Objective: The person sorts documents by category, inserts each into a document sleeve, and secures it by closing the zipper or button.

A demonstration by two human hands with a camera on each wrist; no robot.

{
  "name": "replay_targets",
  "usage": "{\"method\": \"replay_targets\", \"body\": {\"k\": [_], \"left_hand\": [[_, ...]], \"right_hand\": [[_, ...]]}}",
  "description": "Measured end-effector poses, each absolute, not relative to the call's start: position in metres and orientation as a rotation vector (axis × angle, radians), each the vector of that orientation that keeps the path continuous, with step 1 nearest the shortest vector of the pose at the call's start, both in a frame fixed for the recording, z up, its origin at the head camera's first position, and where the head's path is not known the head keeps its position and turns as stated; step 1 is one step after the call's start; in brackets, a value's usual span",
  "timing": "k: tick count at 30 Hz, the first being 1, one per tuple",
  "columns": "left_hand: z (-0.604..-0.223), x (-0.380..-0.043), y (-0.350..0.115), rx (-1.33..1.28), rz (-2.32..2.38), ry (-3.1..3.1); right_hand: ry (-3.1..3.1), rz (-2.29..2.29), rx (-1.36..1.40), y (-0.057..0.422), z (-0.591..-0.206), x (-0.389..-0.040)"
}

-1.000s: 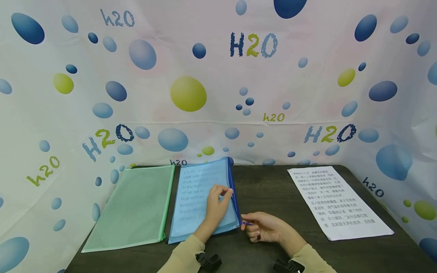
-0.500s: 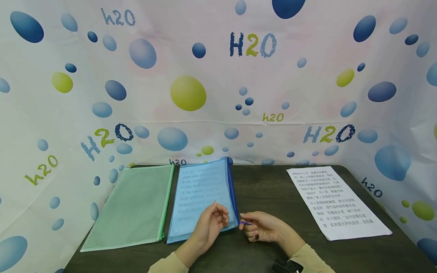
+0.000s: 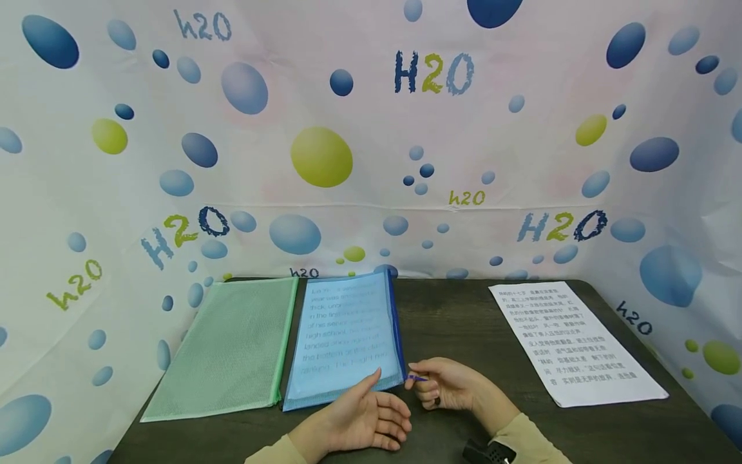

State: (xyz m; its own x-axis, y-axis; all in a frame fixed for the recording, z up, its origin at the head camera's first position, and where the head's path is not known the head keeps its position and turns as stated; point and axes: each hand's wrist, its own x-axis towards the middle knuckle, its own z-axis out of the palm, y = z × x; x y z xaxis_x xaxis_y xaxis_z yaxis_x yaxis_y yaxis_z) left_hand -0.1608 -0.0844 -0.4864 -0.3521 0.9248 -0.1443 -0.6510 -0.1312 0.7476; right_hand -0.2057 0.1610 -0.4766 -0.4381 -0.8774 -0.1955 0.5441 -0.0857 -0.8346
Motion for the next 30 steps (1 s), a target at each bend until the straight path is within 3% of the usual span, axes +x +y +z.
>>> {"method": "replay_targets", "body": {"k": [12,30], "left_hand": [[-0.4913,-0.1599,-0.084,0.186,1.826,0.793],[-0.4949,-0.1612,-0.0825,0.216,1.885,0.831]], "right_hand": [[1.089,-1.745,-0.483,0.1613,-0.4746,-0.206],[0.887,-1.741,-0.376,0.1616,-0.4755,-0.2084]]}}
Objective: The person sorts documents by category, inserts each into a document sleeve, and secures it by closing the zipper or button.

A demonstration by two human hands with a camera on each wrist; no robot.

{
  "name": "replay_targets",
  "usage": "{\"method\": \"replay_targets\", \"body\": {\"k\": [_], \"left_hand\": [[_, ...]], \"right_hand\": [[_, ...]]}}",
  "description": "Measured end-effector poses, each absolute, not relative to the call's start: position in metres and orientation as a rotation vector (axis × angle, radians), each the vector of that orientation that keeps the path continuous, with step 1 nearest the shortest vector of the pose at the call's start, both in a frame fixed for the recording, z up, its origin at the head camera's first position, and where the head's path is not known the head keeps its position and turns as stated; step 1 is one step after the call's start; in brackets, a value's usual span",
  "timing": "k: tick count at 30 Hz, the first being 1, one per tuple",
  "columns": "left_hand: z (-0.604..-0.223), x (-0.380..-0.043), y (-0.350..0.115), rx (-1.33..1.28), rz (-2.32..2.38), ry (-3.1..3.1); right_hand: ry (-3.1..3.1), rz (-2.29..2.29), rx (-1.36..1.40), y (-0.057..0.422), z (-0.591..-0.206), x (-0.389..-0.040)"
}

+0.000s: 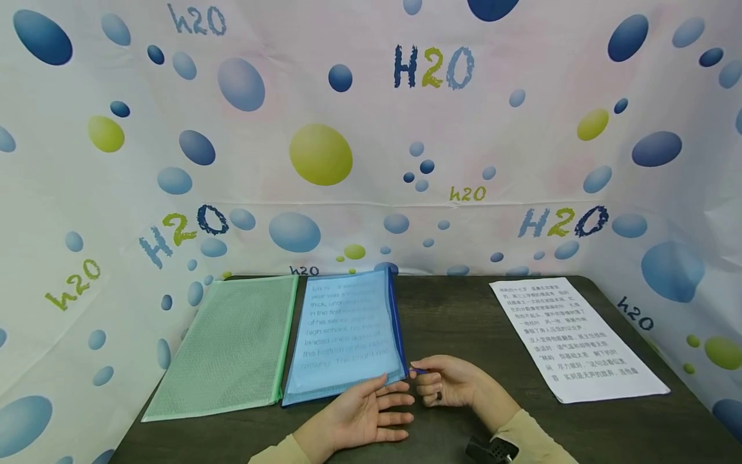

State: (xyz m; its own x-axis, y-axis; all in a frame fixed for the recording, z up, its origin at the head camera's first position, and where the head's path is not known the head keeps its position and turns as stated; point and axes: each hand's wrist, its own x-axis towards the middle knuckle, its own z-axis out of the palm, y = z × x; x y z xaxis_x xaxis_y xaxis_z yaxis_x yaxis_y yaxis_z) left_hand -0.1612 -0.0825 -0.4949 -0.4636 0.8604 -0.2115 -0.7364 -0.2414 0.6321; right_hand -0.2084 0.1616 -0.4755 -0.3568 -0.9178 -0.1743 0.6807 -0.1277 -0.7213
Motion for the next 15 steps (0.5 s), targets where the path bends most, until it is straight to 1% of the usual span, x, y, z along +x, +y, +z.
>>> {"method": "replay_targets", "body": {"k": [5,15], "left_hand": [[-0.4947,-0.1609,-0.0832,0.212,1.889,0.839],[-0.4947,-0.1601,-0.0827,0.214,1.899,0.829]], "right_hand": [[0.747,-1.781,-0.276,0.16,-0.4753,-0.209],[0.652,-1.835,-0.241,0.1598,-0.4745,-0.2116]]}}
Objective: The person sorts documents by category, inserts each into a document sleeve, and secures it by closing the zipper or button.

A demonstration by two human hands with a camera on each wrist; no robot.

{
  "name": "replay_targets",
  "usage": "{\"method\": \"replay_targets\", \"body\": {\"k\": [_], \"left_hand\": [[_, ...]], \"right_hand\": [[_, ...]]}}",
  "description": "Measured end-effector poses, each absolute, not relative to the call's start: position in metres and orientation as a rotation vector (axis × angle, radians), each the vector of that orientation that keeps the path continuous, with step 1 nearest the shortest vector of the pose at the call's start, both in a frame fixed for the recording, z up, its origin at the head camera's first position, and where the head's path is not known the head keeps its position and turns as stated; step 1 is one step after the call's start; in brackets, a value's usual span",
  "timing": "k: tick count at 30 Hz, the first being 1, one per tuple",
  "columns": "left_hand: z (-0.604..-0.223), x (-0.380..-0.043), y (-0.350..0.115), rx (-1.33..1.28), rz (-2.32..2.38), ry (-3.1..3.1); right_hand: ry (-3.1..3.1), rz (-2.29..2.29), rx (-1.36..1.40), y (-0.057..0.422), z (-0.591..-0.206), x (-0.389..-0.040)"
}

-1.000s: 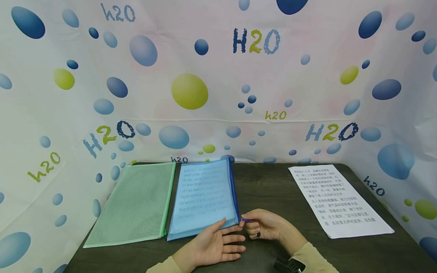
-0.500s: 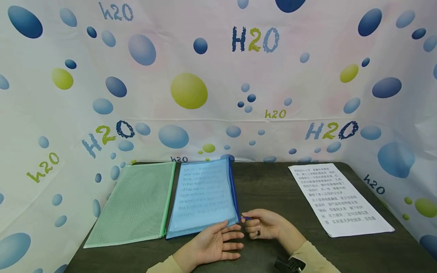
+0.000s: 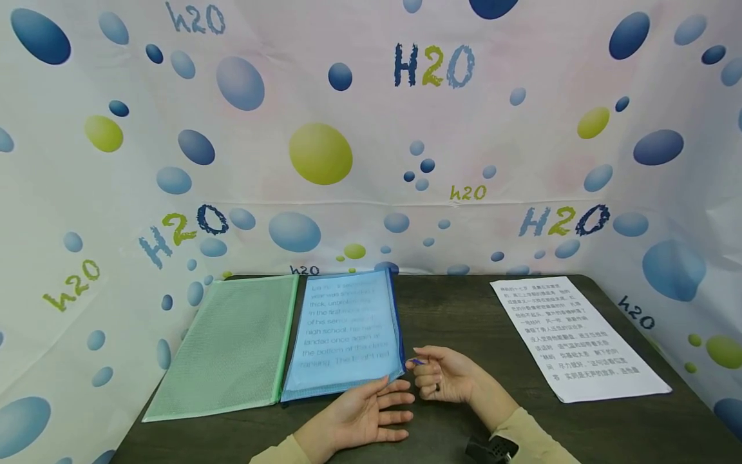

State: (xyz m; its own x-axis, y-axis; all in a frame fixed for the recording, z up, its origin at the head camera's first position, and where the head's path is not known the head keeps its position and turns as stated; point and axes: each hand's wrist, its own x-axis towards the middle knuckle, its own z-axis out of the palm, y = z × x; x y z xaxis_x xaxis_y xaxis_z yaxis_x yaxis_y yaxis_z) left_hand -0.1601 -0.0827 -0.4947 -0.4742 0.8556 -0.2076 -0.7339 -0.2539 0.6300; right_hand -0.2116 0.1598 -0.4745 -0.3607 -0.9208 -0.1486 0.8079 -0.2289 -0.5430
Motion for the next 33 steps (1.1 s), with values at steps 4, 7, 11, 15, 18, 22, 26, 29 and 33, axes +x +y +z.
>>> {"method": "replay_targets", "body": {"k": [4,7,11,15,18,22,26,29,33], "left_hand": [[-0.495,-0.16,-0.082,0.209,1.895,0.852],[-0.494,-0.159,-0.081,0.219,1.866,0.9],[-0.494,-0.155,-0.078,0.219,1.814,0.93],[-0.495,-0.152,-0.077,0.198,1.821,0.916],[-0.495,-0.153,-0.078,0.19,1.837,0.893],[-0.495,-0.154,-0.078,0.184,1.848,0.872],[-0.495,-0.154,-0.078,0.18,1.853,0.872],[-0.495,-0.154,-0.078,0.176,1.858,0.869],[-0.495,-0.154,-0.078,0.167,1.871,0.862]], "right_hand": [[0.661,-1.86,-0.173,0.161,-0.475,-0.212],[0.643,-1.919,-0.112,0.164,-0.476,-0.214],[0.616,-1.992,-0.084,0.17,-0.477,-0.217],[0.62,-1.999,-0.092,0.171,-0.476,-0.219],[0.63,-2.0,-0.093,0.169,-0.474,-0.221],[0.64,-2.007,-0.092,0.168,-0.474,-0.225],[0.637,-2.015,-0.077,0.168,-0.473,-0.23],[0.626,-2.013,-0.072,0.167,-0.473,-0.235],[0.612,-2.005,-0.081,0.166,-0.473,-0.242]]}}
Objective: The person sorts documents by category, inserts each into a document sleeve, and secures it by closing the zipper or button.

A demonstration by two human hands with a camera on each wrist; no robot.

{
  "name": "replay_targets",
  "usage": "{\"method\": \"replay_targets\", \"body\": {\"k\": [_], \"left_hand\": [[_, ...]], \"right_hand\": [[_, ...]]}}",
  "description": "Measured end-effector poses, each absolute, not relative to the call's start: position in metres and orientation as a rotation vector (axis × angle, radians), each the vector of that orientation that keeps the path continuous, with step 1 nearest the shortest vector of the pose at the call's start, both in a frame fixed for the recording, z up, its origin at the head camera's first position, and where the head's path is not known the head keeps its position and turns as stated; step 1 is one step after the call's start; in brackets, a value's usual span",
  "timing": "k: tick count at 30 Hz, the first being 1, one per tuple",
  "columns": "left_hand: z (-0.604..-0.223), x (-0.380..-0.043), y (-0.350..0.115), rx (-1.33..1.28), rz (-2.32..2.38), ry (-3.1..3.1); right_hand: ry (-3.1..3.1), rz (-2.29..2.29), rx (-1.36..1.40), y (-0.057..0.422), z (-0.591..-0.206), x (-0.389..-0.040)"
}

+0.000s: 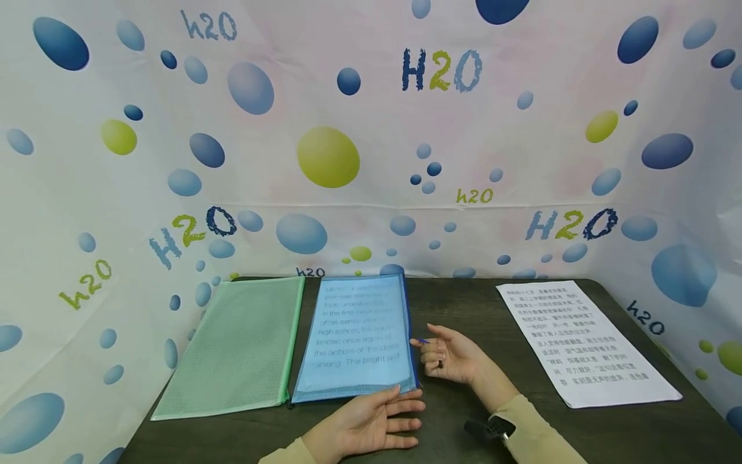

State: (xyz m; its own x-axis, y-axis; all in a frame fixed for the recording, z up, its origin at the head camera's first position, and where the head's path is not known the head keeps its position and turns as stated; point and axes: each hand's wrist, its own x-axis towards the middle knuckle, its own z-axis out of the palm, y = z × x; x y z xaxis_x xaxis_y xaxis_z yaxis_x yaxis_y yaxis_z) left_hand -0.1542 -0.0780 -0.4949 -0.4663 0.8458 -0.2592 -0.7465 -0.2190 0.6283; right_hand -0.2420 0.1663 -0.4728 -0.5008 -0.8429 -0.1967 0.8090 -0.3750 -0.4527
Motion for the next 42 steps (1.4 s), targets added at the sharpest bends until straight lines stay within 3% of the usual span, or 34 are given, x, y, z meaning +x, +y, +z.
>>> {"method": "replay_targets", "body": {"k": [42], "left_hand": [[-0.495,-0.154,-0.079,0.141,1.868,0.885]], "right_hand": [[0.655,-2.115,-0.038,0.156,-0.466,-0.298]]}}
